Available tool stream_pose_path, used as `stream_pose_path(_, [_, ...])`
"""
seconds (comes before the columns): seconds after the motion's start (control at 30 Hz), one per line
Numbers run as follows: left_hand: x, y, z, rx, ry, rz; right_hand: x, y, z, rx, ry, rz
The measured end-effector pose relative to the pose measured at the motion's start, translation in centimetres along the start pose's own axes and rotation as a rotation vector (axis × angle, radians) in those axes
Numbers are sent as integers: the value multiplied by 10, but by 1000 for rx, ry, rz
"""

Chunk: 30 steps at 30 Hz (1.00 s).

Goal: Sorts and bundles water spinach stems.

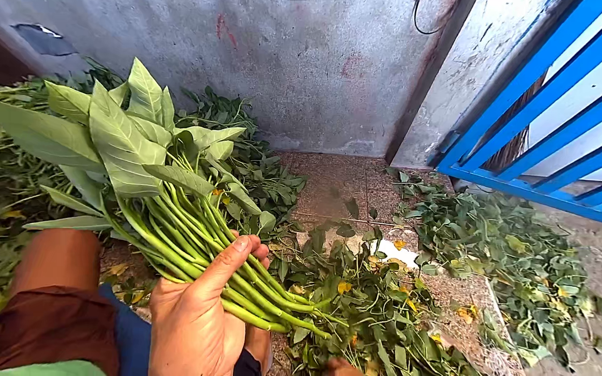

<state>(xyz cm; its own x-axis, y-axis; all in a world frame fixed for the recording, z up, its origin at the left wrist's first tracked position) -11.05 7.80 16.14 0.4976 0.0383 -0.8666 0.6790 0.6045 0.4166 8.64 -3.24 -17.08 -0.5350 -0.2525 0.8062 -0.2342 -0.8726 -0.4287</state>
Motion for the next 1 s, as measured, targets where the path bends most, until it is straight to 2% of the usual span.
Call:
stream_pose_path(0.1, [-2, -3, -3, 32, 11, -3, -14, -77, 3, -329, 29, -189])
stream_pose_path(0.17, [-3, -4, -3, 28, 14, -9, -47, -129, 10, -603, 211, -124])
stream_pose_path(0.2, [-3, -4, -3, 27, 14, -11, -66, -150, 17, -683, 318, -12])
stream_pose_path(0.23, [-4, -5, -3, 27, 14, -15, -84, -164, 22, -664, 420, 137])
stream_pose_path(0.27, [-4, -5, -3, 25, 10, -17, -99, -169, 25, -533, 498, 274])
stream_pose_path(0.33, [-4, -4, -3, 21, 1, -14, -119, -161, 24, -216, 524, 437])
stream_pose_path(0.37, [-4, -3, -3, 21, -3, -14, -123, -155, 24, -118, 509, 479])
stream_pose_path(0.4, [-4, -2, -3, 21, -7, -10, -122, -154, 27, -101, 487, 480])
stream_pose_path(0.47, [-4, 0, -3, 30, -9, 0, -110, -167, 39, -278, 399, 275])
stream_pose_path(0.57, [-2, 0, -3, 45, -13, 7, -83, -191, 60, -597, 106, -170])
stream_pose_path(0.63, [0, 1, -4, 39, -22, 13, -71, -205, 72, -667, 9, -291])
stream_pose_path(0.77, [1, 2, -3, 36, -20, 7, -67, -214, 80, -652, -4, -568])
stream_pose_path(0.83, [1, 2, -2, 25, -24, 3, -97, -202, 73, -725, 169, -530])
stream_pose_path(0.9, [1, 2, -2, 29, -30, 0, -143, -175, 63, -752, 502, -260])
stream_pose_path(0.93, [1, 2, -2, 34, -33, -1, -156, -155, 58, -675, 656, -186])
stream_pose_path(1.0, [0, 2, -1, 31, -38, -4, -156, -110, 41, -476, 792, -101])
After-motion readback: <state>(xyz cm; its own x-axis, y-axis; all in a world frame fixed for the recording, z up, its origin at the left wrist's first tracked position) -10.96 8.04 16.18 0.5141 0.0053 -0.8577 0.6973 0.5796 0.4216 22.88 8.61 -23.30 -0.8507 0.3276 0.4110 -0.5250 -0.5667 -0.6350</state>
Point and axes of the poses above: each hand's wrist, its own z-axis away from the middle knuckle, its own y-axis out of the palm, x = y × z, the point moved 5 cm from there along -z, towards the middle knuckle, and after that the axes turned 11 degrees about -y, right-handed, at the moved point
